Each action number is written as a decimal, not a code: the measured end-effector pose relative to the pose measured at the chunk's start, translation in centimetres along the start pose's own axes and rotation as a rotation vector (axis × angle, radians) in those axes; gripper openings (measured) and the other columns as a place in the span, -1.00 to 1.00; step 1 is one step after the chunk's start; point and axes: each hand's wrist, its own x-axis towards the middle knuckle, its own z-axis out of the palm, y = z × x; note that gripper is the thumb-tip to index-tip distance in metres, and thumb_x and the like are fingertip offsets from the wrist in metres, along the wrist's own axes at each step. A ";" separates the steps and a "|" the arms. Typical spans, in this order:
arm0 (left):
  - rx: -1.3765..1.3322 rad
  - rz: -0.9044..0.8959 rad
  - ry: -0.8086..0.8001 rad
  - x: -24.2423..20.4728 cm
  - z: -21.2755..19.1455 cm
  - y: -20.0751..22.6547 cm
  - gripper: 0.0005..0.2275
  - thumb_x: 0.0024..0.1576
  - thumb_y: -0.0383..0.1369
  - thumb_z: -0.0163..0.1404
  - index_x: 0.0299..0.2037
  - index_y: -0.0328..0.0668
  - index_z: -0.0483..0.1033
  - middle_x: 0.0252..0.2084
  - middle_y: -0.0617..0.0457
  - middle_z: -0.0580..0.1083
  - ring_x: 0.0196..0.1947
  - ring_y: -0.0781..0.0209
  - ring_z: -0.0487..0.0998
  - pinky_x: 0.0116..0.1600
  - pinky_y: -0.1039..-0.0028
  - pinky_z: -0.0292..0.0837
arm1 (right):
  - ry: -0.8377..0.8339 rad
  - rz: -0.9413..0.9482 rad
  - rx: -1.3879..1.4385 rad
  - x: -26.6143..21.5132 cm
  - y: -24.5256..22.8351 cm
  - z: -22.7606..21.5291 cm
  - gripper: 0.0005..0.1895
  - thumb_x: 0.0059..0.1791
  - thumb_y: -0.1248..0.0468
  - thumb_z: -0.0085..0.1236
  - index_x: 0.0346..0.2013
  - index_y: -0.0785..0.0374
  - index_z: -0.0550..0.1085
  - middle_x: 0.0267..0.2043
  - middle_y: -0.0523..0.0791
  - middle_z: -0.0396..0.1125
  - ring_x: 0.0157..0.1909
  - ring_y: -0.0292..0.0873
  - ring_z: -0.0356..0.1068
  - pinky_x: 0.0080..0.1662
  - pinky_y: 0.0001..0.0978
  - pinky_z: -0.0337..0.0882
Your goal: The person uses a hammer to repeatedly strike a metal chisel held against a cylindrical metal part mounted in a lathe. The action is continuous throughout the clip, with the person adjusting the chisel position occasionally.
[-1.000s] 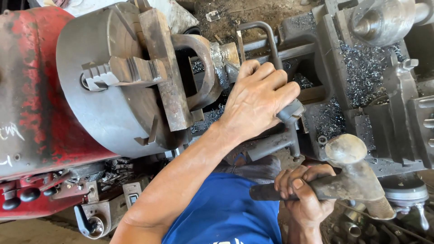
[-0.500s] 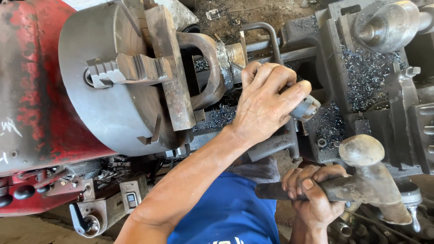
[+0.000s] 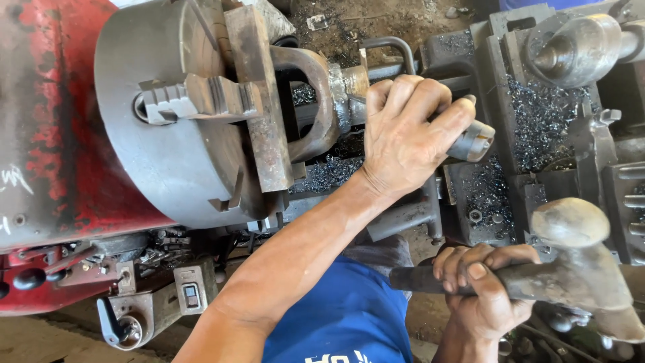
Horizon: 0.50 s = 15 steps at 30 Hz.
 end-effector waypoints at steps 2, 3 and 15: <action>-0.008 -0.001 0.011 0.1 -0.2 0.0 -0.77 0.24 -0.09 0.05 -0.28 -0.01 0.44 -0.35 0.15 0.33 -0.29 0.15 0.34 -0.09 0.27 0.12 | -0.011 -0.021 0.010 0.4 0.3 0.3 -0.81 -0.06 0.38 0.07 -0.25 0.12 0.27 -0.63 -0.09 0.12 -0.72 -0.20 0.13 -0.55 -0.28 0.34; -0.021 0.007 0.019 0.1 -0.3 0.0 -0.90 0.23 -0.31 0.06 -0.31 -0.01 0.43 -0.35 0.14 0.34 -0.31 0.13 0.36 -0.07 0.27 0.14 | -0.006 -0.036 0.030 0.7 0.6 0.6 -0.80 -0.05 0.40 0.04 -0.22 0.08 0.28 -0.63 -0.09 0.10 -0.71 -0.20 0.11 -0.56 -0.29 0.31; 0.066 0.043 0.058 -1.7 1.8 -0.8 -0.85 0.17 -0.14 -0.01 -0.31 0.04 0.44 -0.37 0.15 0.39 -0.27 0.18 0.38 -0.04 0.29 0.14 | -0.023 0.094 0.049 2.4 0.8 2.1 -0.82 -0.08 0.45 0.06 -0.28 0.17 0.28 -0.65 -0.06 0.11 -0.74 -0.20 0.08 -0.61 -0.30 0.26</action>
